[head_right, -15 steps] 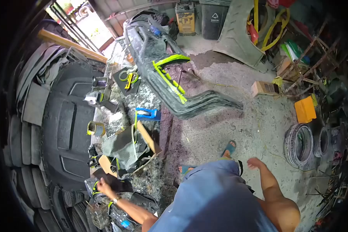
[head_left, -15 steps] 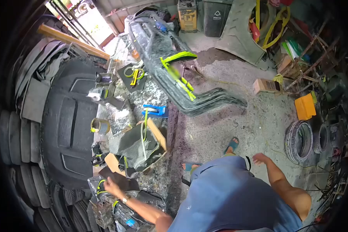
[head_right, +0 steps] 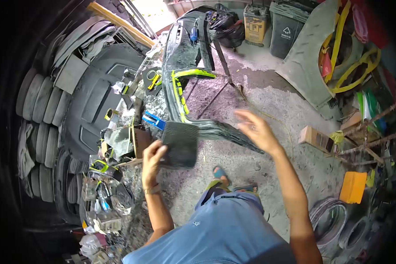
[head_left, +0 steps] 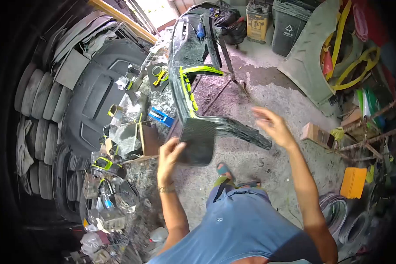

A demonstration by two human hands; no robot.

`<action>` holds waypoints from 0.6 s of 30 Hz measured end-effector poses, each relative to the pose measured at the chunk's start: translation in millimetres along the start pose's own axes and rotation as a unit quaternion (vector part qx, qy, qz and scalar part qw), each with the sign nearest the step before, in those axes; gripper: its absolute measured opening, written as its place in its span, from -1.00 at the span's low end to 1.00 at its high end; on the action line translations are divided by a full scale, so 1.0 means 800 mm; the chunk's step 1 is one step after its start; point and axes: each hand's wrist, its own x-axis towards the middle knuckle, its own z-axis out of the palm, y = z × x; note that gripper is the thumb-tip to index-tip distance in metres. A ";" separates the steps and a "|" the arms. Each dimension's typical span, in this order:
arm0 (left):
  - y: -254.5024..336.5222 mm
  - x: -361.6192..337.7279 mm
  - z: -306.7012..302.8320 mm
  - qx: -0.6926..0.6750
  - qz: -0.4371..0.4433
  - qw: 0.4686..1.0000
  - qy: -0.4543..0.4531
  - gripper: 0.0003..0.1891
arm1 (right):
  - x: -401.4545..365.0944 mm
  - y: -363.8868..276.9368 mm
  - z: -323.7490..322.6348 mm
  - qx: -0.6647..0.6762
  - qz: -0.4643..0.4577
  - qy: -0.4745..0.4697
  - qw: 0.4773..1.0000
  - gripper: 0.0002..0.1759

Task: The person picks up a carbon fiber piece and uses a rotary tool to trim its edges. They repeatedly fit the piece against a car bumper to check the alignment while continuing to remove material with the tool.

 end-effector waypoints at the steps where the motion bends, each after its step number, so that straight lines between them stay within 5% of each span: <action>1: -0.012 0.015 0.032 -0.033 -0.026 0.998 -0.041 -0.81 | 0.020 -0.013 0.003 -0.045 -0.071 -0.020 0.996 -0.51; 2: -0.026 0.031 0.061 -0.056 -0.046 0.994 -0.084 -0.81 | 0.038 -0.021 0.001 -0.093 -0.142 -0.035 0.985 -0.49; 5: -0.019 0.083 0.131 -0.089 -0.054 0.966 -0.235 -0.80 | 0.066 0.000 -0.019 -0.109 -0.141 -0.056 0.982 -0.48; 7: -0.019 0.121 0.171 -0.116 -0.055 0.940 -0.317 -0.78 | 0.078 0.031 -0.051 -0.038 -0.024 -0.245 0.968 -0.51; 8: -0.016 0.139 0.191 -0.102 -0.062 0.938 -0.326 -0.75 | 0.076 0.038 -0.072 0.037 0.108 -0.243 0.963 -0.62; 10: -0.031 0.173 0.228 -0.137 -0.017 0.968 -0.210 -0.67 | 0.056 0.081 -0.107 0.193 0.144 -0.155 0.958 -0.66; 11: -0.026 0.184 0.246 -0.159 0.090 0.979 -0.089 -0.67 | 0.046 0.103 -0.126 0.179 0.149 -0.160 0.959 -0.66; 13: -0.037 0.187 0.273 -0.206 0.055 0.967 0.140 -0.65 | 0.024 0.143 -0.153 0.354 0.207 -0.001 0.912 -0.68; 14: -0.051 0.180 0.289 -0.227 0.042 0.945 0.233 -0.63 | 0.013 0.157 -0.160 0.350 0.212 -0.003 0.913 -0.68; 16: -0.092 0.149 0.330 -0.291 -0.051 0.918 0.264 -0.57 | 0.009 0.179 -0.173 0.451 0.230 0.140 0.851 -0.67; 18: -0.109 0.118 0.395 -0.425 -0.140 0.873 0.197 -0.53 | 0.019 0.194 -0.186 0.482 0.240 0.141 0.831 -0.67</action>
